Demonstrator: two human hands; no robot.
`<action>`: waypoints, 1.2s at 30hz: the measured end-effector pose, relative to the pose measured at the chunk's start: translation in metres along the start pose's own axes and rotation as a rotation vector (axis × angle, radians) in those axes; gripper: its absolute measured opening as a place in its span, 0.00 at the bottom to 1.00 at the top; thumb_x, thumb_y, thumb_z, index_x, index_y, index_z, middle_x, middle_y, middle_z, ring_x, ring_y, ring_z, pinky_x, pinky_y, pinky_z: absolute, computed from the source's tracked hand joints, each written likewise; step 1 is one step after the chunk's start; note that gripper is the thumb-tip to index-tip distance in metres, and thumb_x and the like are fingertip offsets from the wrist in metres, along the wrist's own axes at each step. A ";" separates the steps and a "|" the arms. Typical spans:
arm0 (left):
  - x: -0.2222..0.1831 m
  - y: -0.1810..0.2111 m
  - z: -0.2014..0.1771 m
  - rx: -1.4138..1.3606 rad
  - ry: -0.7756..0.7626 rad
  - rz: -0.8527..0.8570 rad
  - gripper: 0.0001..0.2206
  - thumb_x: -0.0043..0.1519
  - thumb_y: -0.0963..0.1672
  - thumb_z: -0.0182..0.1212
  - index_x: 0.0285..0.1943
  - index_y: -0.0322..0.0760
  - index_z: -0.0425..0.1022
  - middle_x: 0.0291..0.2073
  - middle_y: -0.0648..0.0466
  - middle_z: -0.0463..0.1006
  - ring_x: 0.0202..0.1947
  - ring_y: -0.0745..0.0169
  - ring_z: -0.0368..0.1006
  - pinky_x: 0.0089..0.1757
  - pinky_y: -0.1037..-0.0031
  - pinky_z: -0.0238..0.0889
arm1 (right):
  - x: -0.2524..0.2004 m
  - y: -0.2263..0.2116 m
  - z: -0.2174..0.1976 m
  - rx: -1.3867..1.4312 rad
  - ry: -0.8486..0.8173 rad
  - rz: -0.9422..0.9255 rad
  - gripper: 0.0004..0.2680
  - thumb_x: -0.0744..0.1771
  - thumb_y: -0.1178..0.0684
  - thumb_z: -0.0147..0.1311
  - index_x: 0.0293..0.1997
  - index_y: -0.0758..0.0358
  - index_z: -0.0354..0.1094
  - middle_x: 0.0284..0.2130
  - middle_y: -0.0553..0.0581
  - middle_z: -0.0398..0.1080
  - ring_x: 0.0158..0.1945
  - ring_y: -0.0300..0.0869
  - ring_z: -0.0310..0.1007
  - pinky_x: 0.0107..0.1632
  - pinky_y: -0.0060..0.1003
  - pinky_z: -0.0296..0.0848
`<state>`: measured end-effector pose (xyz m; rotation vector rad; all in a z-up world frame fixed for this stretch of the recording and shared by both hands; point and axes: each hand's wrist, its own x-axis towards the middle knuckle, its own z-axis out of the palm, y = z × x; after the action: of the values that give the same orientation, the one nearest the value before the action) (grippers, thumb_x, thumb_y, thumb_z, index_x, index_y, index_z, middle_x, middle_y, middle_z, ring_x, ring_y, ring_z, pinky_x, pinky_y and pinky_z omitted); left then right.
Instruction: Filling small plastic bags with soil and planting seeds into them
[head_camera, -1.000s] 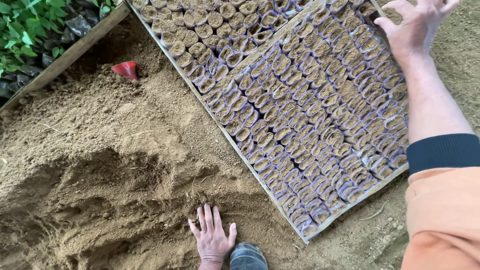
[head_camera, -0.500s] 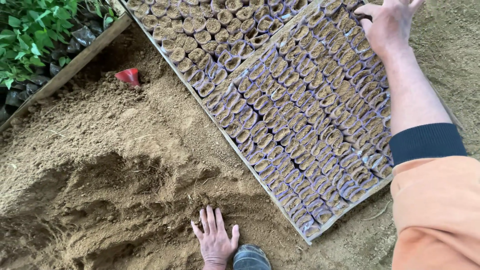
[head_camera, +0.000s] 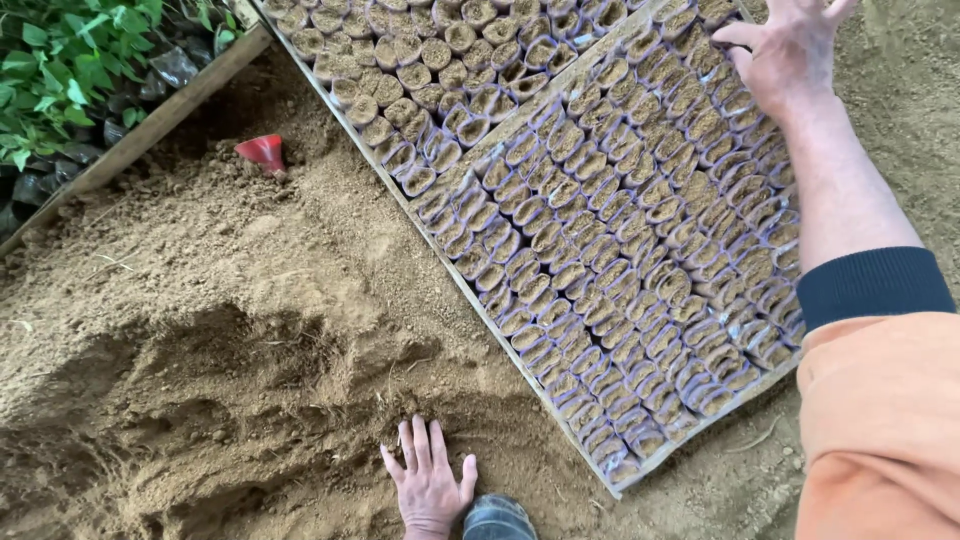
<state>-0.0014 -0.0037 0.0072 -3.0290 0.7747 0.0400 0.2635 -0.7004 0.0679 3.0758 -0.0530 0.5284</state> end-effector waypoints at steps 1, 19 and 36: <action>0.000 -0.001 0.001 0.003 0.004 -0.004 0.38 0.59 0.61 0.41 0.71 0.36 0.62 0.76 0.41 0.53 0.75 0.39 0.49 0.65 0.32 0.42 | 0.001 0.003 0.002 0.002 0.005 -0.003 0.11 0.72 0.63 0.75 0.54 0.48 0.83 0.82 0.71 0.59 0.81 0.65 0.45 0.66 0.80 0.38; 0.000 -0.002 0.005 -0.005 -0.019 -0.001 0.39 0.59 0.62 0.42 0.71 0.36 0.62 0.74 0.40 0.55 0.74 0.38 0.50 0.65 0.31 0.43 | -0.009 0.049 0.016 -0.356 0.149 -0.271 0.08 0.75 0.47 0.78 0.57 0.32 0.83 0.63 0.44 0.82 0.78 0.43 0.71 0.75 0.47 0.56; 0.002 -0.007 -0.020 -0.009 0.053 0.018 0.40 0.59 0.63 0.40 0.73 0.37 0.59 0.76 0.43 0.54 0.75 0.43 0.50 0.64 0.35 0.45 | -0.039 -0.313 -0.163 0.715 0.545 -0.123 0.10 0.65 0.70 0.51 0.26 0.60 0.60 0.39 0.59 0.60 0.43 0.47 0.61 0.50 0.44 0.65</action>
<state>0.0038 0.0010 0.0269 -3.0429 0.8076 -0.0372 0.1844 -0.3824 0.2039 3.3749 0.4161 1.6638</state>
